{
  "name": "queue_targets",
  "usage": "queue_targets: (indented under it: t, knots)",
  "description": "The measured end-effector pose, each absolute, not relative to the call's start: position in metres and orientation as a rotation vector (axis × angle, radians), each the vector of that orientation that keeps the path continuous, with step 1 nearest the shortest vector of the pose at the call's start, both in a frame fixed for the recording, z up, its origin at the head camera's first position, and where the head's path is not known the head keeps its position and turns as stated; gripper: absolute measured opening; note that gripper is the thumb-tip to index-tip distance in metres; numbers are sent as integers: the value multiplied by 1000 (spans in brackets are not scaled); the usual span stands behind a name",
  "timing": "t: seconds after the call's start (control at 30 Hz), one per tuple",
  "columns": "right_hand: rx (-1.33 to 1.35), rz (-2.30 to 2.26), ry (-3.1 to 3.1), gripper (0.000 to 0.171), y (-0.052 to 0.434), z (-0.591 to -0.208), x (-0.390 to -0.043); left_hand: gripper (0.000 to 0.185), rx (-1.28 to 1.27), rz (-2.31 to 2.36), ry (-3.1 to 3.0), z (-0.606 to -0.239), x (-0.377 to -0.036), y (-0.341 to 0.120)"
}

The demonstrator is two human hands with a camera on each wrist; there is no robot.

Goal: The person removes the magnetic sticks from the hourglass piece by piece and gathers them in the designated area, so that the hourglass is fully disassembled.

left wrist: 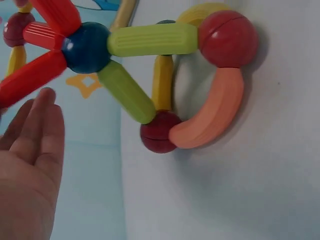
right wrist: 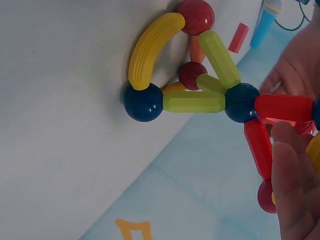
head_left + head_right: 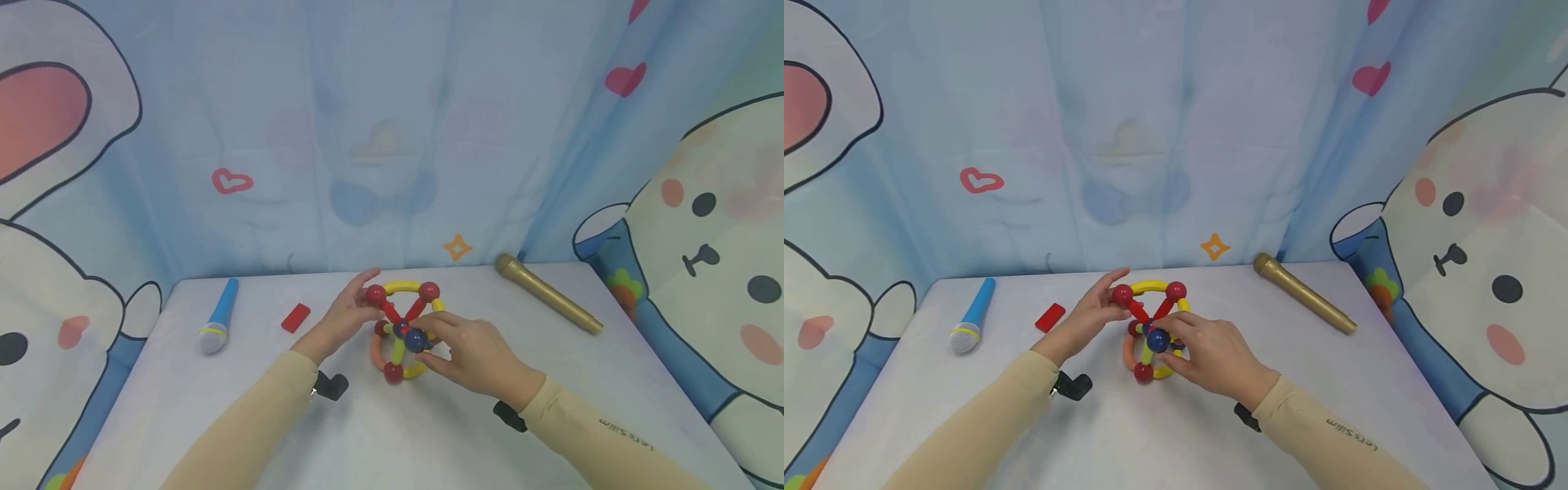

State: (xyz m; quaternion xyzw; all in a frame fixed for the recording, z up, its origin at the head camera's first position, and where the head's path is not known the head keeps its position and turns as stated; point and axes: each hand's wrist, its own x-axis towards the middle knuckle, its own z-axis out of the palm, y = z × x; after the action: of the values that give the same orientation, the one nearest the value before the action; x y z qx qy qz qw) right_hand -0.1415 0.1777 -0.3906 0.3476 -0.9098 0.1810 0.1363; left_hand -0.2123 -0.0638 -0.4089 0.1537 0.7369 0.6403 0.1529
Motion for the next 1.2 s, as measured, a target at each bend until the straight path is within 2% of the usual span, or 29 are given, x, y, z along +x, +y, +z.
queue_targets:
  t: [0.4,1.2]
  knots:
    - [1007,519,-2664,55,180,-390,-141,62,448,1670,1984,-434,-214,-63]
    - [1054,671,-2660,56,191,-397,-134,57,505,1694,2051,-439,-179,-80]
